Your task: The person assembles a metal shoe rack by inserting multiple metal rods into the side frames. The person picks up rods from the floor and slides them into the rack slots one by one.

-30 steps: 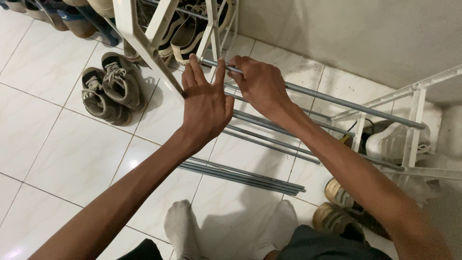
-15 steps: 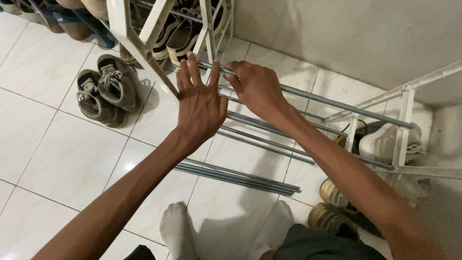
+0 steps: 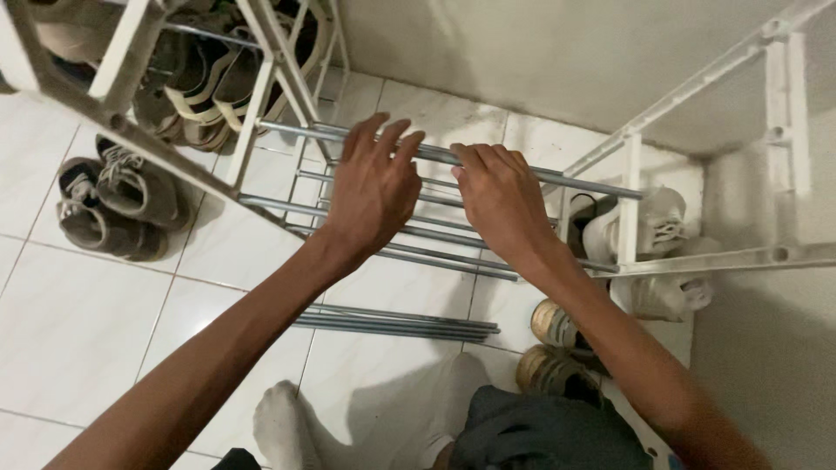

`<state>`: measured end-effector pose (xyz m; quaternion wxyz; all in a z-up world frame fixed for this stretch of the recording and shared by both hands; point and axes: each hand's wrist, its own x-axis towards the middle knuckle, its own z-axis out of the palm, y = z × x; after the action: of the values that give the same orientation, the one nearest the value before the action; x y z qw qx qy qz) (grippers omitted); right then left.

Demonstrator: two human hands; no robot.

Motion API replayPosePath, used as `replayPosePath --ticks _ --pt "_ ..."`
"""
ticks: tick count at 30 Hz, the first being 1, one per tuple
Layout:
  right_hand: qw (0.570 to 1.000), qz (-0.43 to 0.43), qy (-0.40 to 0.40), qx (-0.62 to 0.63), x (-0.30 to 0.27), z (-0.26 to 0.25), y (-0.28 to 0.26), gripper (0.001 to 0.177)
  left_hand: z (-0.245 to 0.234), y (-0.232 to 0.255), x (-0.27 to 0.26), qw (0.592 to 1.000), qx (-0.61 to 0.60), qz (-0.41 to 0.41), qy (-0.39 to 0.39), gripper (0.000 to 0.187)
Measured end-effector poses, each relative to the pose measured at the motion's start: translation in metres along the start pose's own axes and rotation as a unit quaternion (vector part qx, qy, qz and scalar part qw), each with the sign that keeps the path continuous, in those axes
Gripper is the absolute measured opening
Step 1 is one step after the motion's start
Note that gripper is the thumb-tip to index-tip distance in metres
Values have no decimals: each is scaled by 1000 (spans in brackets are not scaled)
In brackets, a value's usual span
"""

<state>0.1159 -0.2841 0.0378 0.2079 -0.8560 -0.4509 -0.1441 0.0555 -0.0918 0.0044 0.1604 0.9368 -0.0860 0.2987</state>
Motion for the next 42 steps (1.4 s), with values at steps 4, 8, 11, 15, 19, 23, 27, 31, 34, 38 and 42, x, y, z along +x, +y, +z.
replayPosePath --ticks 4,8,11,15,19,23,27,31,34,38,42 --pt "995 58 6 -84 -26 -22 12 29 28 42 32 997 -52 65 0 32" --pt "983 117 -22 -142 -50 -39 21 36 49 77 62 990 -114 64 -46 30" --pt "973 135 -13 -187 -61 -48 26 44 61 96 75 985 -139 67 -83 27" --pt "957 174 -51 -226 -70 -61 35 51 72 114 86 974 -195 94 -71 26" --pt "922 204 -63 -322 -80 -64 30 61 85 128 91 957 -255 85 -111 24" --pt "874 225 -126 -411 -84 -66 19 67 95 135 96 946 -286 89 -123 24" --pt "840 224 -151 -470 -82 -70 15 68 98 138 105 933 -313 79 -158 24" --pt "819 252 -211 -471 -78 -75 20 67 99 141 114 925 -308 64 -211 24" --pt "822 256 -215 -461 -80 -71 22 65 104 142 117 926 -315 75 -196 23" --pt "833 243 -172 -467 -83 -66 26 60 105 139 117 921 -334 76 -186 22" --pt "821 226 -180 -492 -87 -64 30 62 104 139 117 922 -328 75 -190 20"
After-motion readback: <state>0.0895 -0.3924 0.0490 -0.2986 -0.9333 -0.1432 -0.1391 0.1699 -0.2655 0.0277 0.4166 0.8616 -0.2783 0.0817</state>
